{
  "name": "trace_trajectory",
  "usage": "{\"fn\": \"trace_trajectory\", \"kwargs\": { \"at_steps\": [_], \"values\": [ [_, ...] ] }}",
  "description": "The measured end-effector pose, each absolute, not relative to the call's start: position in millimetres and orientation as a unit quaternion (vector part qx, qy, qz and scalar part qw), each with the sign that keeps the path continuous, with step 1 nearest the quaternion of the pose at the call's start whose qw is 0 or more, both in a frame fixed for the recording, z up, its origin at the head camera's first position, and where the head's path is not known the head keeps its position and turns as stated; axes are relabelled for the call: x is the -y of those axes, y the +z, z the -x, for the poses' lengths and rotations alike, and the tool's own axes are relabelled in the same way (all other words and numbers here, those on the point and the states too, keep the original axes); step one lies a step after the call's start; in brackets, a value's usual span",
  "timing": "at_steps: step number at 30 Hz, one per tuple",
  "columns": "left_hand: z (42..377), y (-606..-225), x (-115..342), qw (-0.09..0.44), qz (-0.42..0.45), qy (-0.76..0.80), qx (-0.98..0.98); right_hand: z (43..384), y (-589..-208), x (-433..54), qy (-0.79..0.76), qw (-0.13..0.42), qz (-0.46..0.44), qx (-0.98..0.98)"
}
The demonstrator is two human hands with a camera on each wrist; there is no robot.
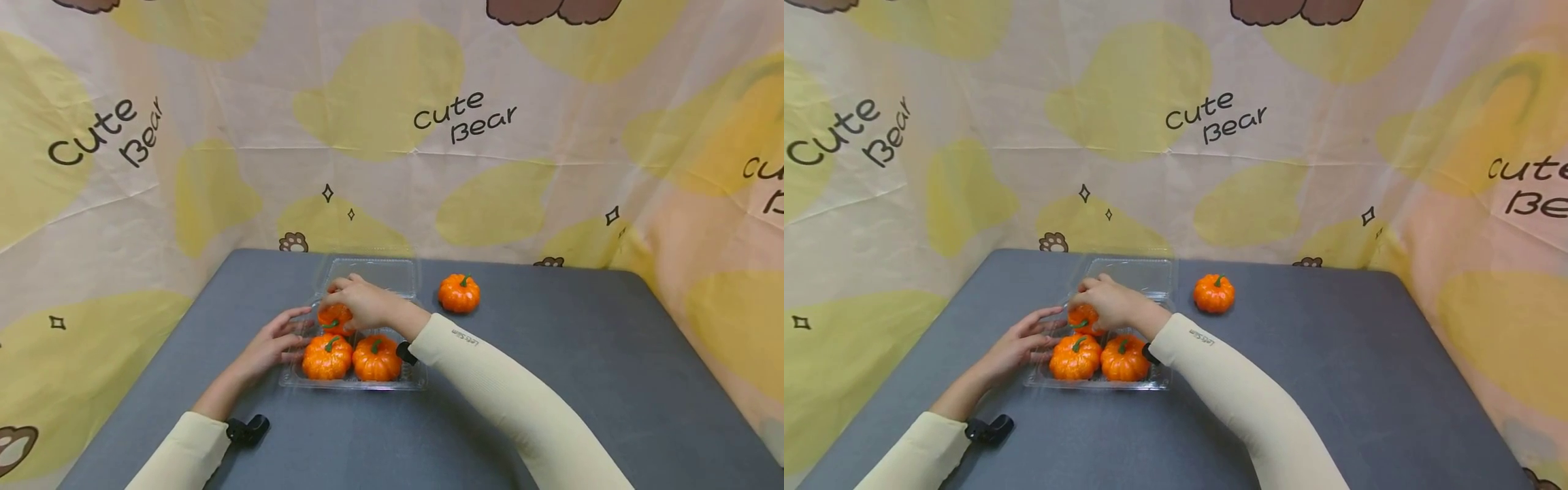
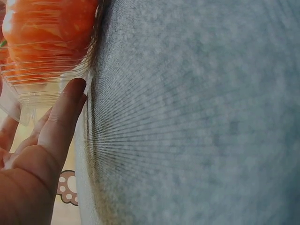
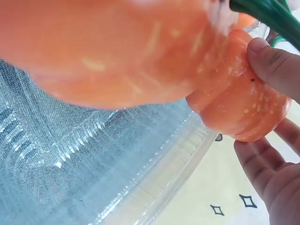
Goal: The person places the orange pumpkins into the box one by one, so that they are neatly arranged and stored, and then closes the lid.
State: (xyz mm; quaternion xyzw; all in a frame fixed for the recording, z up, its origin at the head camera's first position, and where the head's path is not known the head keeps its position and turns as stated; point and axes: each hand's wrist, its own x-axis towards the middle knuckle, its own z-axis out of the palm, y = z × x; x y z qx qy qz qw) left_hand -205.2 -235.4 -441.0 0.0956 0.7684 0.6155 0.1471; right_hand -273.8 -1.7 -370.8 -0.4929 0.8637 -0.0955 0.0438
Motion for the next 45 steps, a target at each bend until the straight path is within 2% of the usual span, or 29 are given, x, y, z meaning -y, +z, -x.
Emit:
{"fn": "trace_trajectory", "kwargs": {
  "at_steps": [21,36,45],
  "values": [
    [209.6,-441.5,233.1,0.15,-0.097,0.614,-0.769,279.4,-368.5,-0.8,-0.097,0.077,0.5,-0.857],
    [208.5,-443.8,236.9,0.148,-0.094,0.613,-0.771,278.0,-375.9,4.5,-0.088,0.074,0.506,-0.855],
    [209.9,-443.6,236.5,0.149,-0.098,0.616,-0.767,279.7,-372.2,-0.9,-0.149,0.101,0.483,-0.857]
  ]
}}
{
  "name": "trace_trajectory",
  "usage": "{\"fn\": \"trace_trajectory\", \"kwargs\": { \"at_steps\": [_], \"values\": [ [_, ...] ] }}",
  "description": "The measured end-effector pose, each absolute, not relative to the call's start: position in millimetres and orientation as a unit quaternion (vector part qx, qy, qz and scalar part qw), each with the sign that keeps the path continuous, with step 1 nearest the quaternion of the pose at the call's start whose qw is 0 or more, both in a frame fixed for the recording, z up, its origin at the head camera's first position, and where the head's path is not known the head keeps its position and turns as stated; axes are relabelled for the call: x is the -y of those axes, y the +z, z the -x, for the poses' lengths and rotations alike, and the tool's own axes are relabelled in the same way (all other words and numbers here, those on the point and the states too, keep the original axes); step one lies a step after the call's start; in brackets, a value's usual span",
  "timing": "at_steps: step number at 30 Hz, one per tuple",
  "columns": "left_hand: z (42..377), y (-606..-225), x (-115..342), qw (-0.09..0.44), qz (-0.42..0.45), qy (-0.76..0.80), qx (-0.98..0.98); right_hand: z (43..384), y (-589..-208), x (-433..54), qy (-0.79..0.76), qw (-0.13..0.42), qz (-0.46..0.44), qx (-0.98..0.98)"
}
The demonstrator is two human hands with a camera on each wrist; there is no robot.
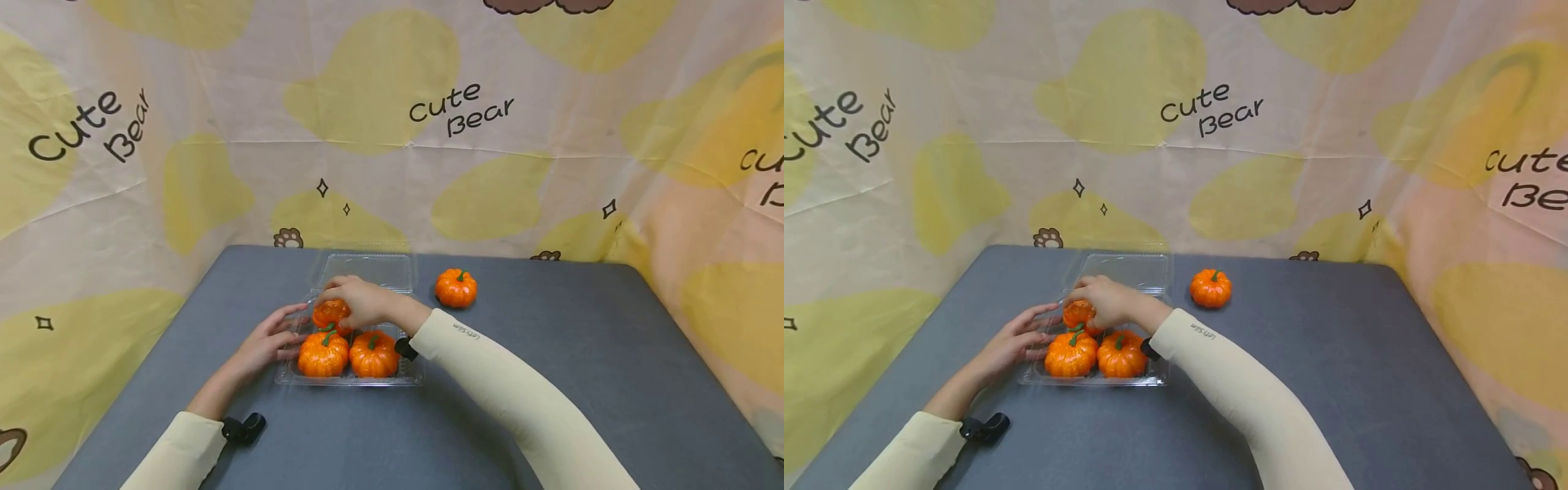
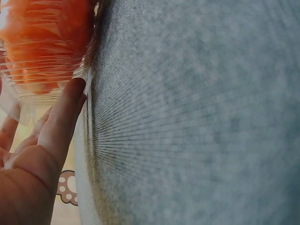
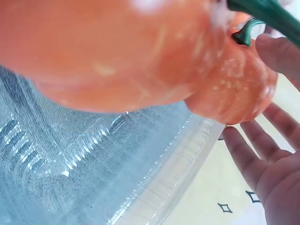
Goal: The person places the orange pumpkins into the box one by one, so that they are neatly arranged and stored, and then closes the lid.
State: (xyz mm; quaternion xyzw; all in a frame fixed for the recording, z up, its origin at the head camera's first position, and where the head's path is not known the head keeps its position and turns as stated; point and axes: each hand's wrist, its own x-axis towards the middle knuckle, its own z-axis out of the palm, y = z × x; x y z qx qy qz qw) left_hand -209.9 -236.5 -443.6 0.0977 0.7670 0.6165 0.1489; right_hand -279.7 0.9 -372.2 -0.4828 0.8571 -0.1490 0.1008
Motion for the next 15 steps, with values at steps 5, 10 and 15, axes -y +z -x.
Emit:
{"fn": "trace_trajectory", "kwargs": {
  "at_steps": [5,10,15],
  "values": [
    [211.9,-444.3,236.3,0.151,-0.101,0.619,-0.764,279.1,-369.3,-8.1,-0.202,0.111,0.467,-0.854],
    [212.0,-444.3,236.1,0.153,-0.098,0.618,-0.765,277.7,-366.5,-16.3,-0.236,0.114,0.444,-0.857],
    [210.9,-443.7,236.0,0.151,-0.093,0.617,-0.767,276.1,-364.9,-23.4,-0.263,0.113,0.395,-0.873]
  ]
}}
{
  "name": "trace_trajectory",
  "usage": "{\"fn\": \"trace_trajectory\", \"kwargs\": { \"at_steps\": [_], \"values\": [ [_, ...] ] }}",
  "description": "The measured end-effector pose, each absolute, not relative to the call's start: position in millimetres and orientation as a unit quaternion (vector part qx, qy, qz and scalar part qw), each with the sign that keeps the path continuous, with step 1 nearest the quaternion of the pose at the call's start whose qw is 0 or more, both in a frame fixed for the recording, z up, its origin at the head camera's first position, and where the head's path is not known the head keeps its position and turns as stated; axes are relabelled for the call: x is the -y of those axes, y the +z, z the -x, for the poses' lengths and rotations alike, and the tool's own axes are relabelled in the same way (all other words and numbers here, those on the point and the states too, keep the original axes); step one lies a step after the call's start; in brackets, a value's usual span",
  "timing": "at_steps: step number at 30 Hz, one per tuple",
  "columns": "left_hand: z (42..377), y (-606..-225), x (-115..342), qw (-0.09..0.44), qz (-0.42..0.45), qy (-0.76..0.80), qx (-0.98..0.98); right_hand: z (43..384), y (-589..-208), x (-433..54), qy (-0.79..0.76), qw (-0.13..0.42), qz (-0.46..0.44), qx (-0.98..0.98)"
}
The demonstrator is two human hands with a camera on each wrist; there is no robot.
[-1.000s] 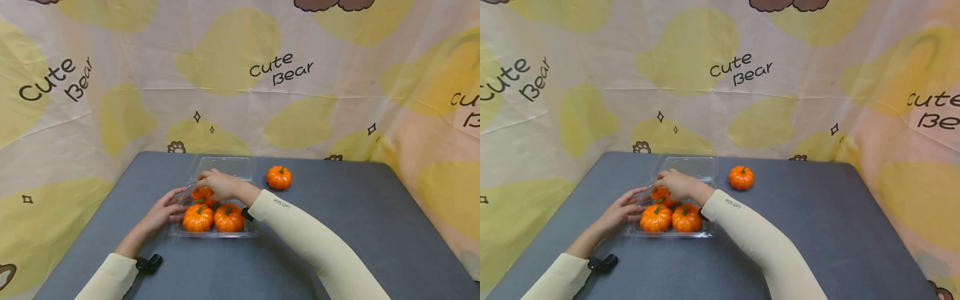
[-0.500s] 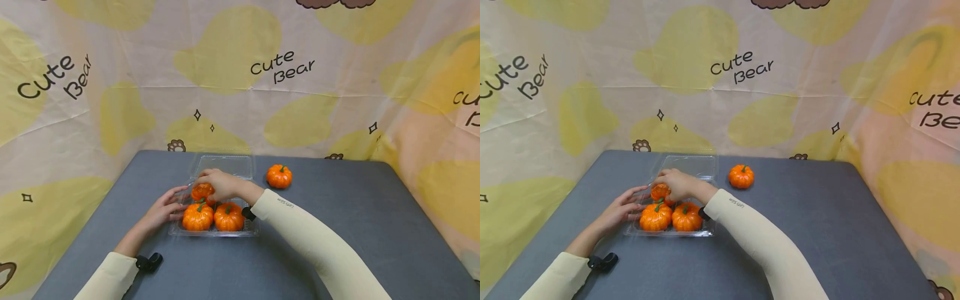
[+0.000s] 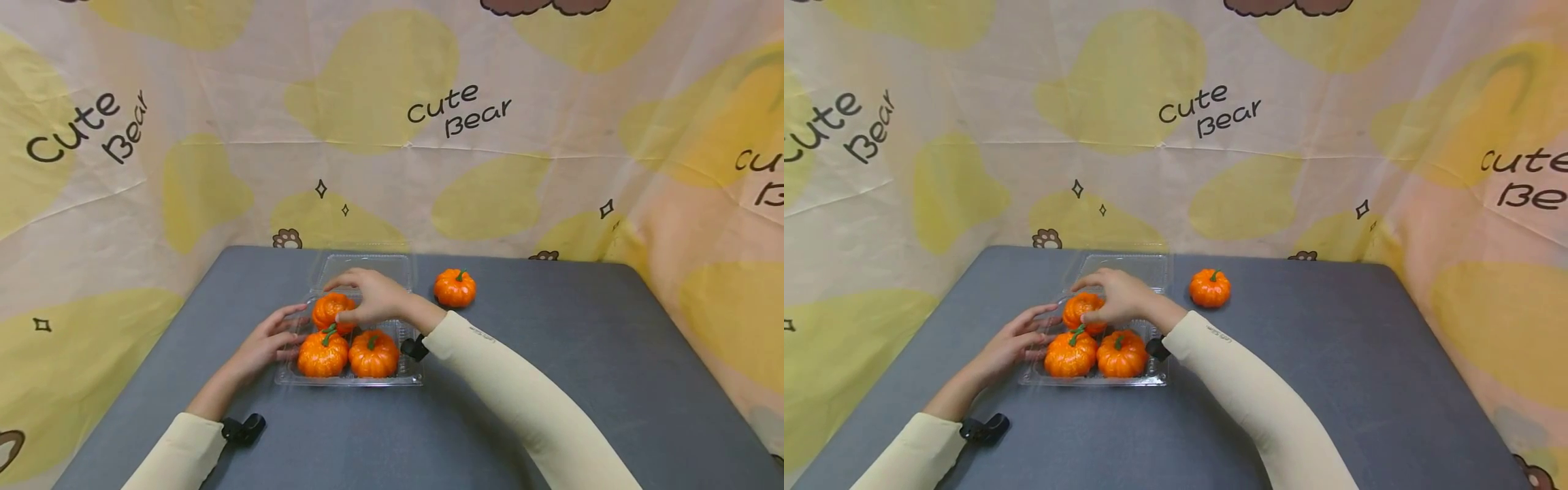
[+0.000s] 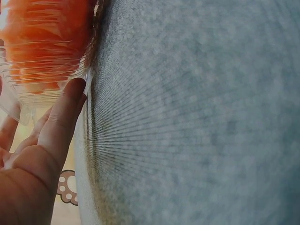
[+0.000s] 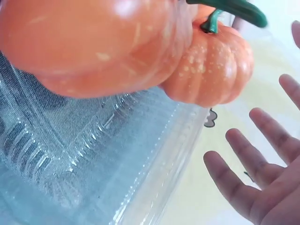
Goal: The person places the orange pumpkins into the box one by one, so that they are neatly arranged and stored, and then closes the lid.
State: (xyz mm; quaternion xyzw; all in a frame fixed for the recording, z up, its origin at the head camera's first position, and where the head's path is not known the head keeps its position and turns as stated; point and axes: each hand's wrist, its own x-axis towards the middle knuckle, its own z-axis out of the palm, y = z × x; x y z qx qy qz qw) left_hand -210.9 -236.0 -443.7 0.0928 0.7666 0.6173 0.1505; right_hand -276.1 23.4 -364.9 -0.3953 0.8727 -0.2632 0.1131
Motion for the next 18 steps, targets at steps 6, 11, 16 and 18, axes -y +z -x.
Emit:
{"fn": "trace_trajectory", "kwargs": {
  "at_steps": [6,11,16,18],
  "values": [
    [210.3,-442.9,235.7,0.15,-0.094,0.615,-0.769,277.1,-361.9,-36.5,-0.293,0.099,0.377,-0.873],
    [210.4,-442.7,235.5,0.15,-0.096,0.615,-0.768,280.1,-360.7,-50.8,-0.312,0.077,0.38,-0.867],
    [210.1,-443.6,235.6,0.149,-0.099,0.613,-0.77,283.9,-362.0,-67.0,-0.325,0.056,0.375,-0.866],
    [209.9,-443.9,235.8,0.148,-0.1,0.612,-0.77,284.8,-362.2,-73.6,-0.326,0.048,0.367,-0.87]
  ]
}}
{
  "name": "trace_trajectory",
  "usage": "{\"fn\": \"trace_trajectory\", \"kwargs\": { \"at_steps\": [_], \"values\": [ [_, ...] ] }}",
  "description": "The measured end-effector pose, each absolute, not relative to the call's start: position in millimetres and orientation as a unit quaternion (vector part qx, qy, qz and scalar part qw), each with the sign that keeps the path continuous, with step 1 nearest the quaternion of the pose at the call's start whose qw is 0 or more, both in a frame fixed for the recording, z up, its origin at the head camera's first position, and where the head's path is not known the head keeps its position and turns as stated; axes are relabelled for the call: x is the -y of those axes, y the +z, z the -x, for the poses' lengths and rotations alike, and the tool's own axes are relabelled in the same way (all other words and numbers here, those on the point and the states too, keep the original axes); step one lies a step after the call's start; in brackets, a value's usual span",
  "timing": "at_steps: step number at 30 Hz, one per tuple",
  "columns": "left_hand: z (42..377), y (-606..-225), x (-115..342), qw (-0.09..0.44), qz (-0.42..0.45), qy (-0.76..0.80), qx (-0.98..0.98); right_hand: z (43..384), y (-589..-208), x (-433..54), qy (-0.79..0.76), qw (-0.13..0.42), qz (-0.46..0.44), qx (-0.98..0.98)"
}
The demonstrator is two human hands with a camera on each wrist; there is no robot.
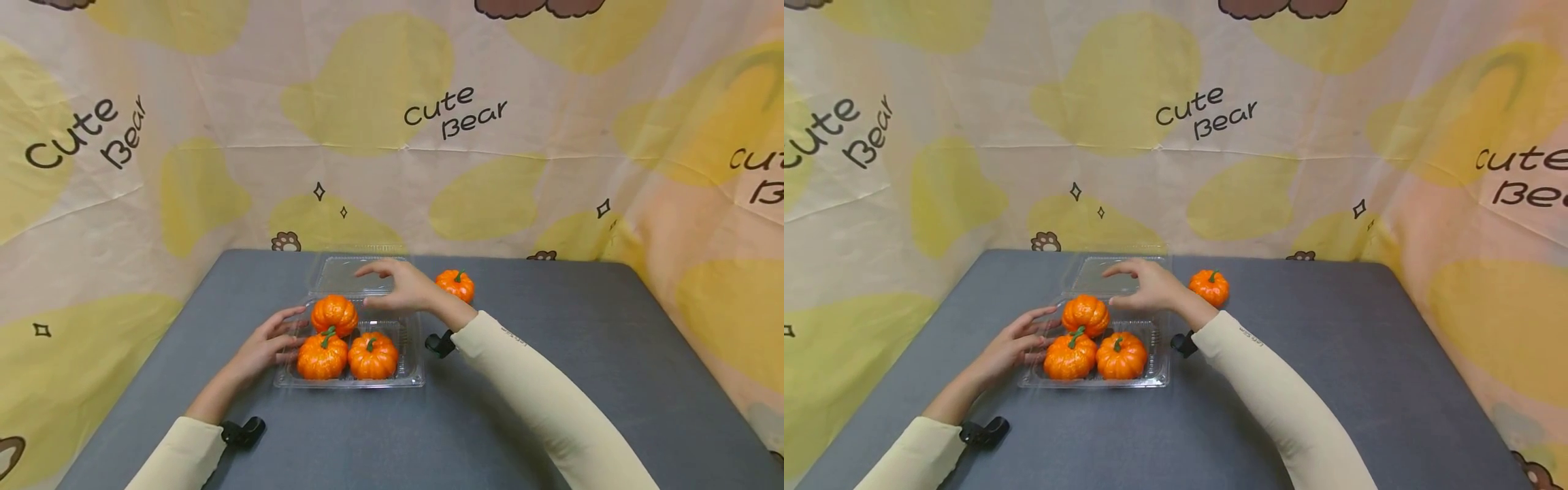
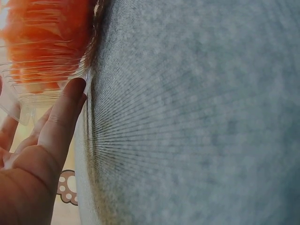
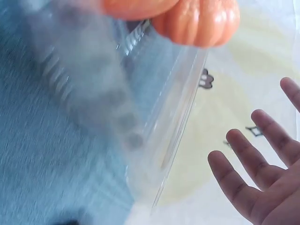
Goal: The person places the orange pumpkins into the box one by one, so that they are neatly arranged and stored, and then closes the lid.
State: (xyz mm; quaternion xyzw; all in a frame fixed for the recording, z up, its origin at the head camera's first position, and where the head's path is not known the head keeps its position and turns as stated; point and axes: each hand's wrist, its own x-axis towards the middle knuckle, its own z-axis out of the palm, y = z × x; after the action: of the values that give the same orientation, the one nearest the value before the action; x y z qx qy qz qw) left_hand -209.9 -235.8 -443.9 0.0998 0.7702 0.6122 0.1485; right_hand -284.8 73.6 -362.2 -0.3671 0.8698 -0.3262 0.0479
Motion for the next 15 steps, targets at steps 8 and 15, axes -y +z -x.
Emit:
{"fn": "trace_trajectory", "kwargs": {
  "at_steps": [8,15],
  "values": [
    [209.2,-445.0,237.2,0.149,-0.097,0.611,-0.771,288.5,-364.9,-95.9,-0.329,0.038,0.338,-0.881],
    [208.8,-444.1,236.0,0.15,-0.094,0.616,-0.768,291.0,-361.6,-113.2,-0.347,0.024,0.319,-0.882]
  ]
}}
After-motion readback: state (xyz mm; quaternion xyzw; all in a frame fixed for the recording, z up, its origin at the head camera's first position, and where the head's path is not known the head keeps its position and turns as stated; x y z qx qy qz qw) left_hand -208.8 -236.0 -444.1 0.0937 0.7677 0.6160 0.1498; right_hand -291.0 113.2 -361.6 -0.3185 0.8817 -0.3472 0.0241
